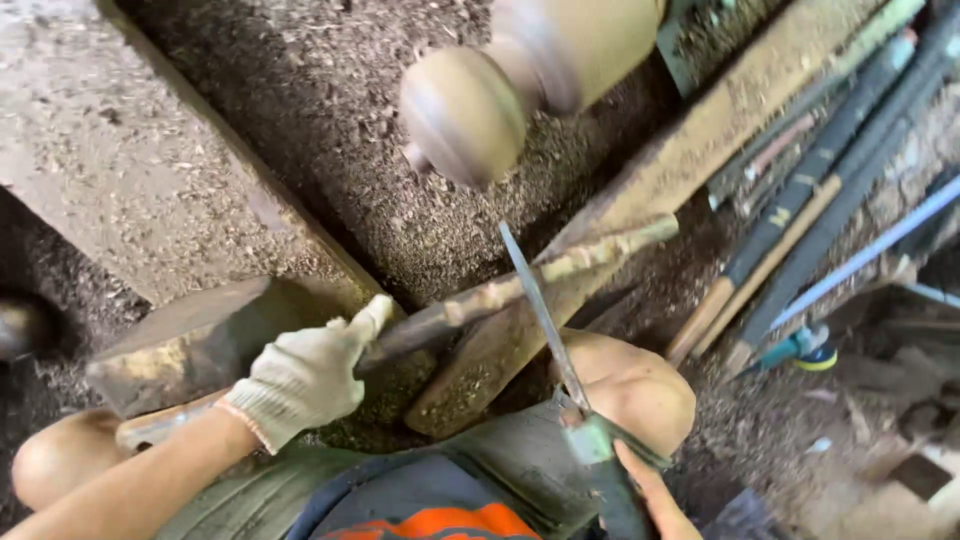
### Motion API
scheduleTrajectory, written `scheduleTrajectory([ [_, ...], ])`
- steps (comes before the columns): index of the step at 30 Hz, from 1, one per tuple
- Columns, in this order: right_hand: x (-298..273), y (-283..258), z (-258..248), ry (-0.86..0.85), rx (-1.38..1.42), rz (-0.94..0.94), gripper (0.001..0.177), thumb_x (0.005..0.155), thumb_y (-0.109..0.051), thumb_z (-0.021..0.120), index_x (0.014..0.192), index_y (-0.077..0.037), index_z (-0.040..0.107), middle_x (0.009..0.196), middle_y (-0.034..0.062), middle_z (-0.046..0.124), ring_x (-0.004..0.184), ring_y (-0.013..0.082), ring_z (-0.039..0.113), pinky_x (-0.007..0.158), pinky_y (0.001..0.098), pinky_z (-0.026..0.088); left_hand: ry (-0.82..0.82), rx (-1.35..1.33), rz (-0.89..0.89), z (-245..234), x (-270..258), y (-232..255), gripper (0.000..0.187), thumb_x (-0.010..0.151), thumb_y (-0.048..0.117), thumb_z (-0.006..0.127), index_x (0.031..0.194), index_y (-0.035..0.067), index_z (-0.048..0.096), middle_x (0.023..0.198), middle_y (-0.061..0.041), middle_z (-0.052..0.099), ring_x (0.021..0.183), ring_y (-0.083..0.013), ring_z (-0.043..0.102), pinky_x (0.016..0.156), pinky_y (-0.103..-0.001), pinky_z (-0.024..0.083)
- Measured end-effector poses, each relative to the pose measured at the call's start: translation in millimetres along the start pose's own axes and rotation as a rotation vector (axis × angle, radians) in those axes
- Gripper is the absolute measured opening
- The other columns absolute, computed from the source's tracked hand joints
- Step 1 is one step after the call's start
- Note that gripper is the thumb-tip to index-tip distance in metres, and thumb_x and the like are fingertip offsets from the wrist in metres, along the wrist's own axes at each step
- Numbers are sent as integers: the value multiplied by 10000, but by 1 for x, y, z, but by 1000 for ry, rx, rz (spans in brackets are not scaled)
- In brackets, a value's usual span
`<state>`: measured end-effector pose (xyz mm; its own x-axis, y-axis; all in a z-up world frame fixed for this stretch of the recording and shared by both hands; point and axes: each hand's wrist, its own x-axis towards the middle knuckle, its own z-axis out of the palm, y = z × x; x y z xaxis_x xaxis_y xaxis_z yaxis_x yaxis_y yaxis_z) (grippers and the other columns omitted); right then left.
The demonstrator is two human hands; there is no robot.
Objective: Using a lathe and hand tools to shape a wooden object.
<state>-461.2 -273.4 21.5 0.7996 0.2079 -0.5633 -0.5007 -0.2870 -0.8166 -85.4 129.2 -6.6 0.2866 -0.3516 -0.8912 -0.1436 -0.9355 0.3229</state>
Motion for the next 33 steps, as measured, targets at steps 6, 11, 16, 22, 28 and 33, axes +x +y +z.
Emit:
scheduleTrajectory([
  [6, 92, -124, 12, 8, 591, 444, 1142, 765, 7, 765, 1660, -258, 106, 1166, 167, 607, 844, 222, 703, 677, 352, 603, 735, -48, 653, 9, 27, 62, 717, 721, 6, 716, 1363, 211, 472, 1146, -165, 535, 701, -358, 668, 583, -477, 549],
  [11, 103, -140, -14, -13, 373, 621, 1133, 748, 45, 696, 1676, -304, 148, 1049, 101, 645, 611, 138, 605, 500, 299, 547, 304, -435, 266, 18, 115, 129, 514, 1070, 468, 576, 1465, 168, 438, 842, -221, 634, 762, -374, 685, 692, -444, 556],
  [16, 111, -112, -28, -86, 352, 620, 1131, 761, 64, 725, 1675, -294, 163, 962, 87, 631, 599, 137, 623, 513, 289, 552, 128, -356, 134, -24, 81, 145, 414, 988, 383, 564, 1306, 118, 565, 861, -168, 670, 829, -363, 723, 743, -485, 592],
  [22, 148, -113, -49, -166, 327, 500, 1129, 740, 56, 733, 1676, -257, 185, 967, 87, 618, 624, 125, 611, 494, 283, 546, 258, -8, 260, -26, 107, 146, 405, 721, 244, 804, 1089, 115, 698, 1127, -197, 612, 960, -389, 689, 849, -445, 580],
  [28, 151, -84, -62, -225, 411, 382, 1064, 743, 26, 753, 1619, -168, 181, 1012, 114, 625, 650, 138, 630, 539, 295, 560, 327, -16, 240, -20, 112, 146, 345, 685, 314, 820, 946, 103, 740, 1100, -198, 635, 970, -381, 687, 867, -430, 573],
  [33, 147, -81, -55, -215, 374, 304, 1044, 768, 15, 748, 1628, -150, 179, 1042, 89, 619, 683, 114, 617, 549, 267, 546, 404, -17, 296, -12, 118, 142, 296, 673, 298, 811, 898, 116, 749, 1058, -194, 647, 943, -375, 688, 850, -428, 578],
])
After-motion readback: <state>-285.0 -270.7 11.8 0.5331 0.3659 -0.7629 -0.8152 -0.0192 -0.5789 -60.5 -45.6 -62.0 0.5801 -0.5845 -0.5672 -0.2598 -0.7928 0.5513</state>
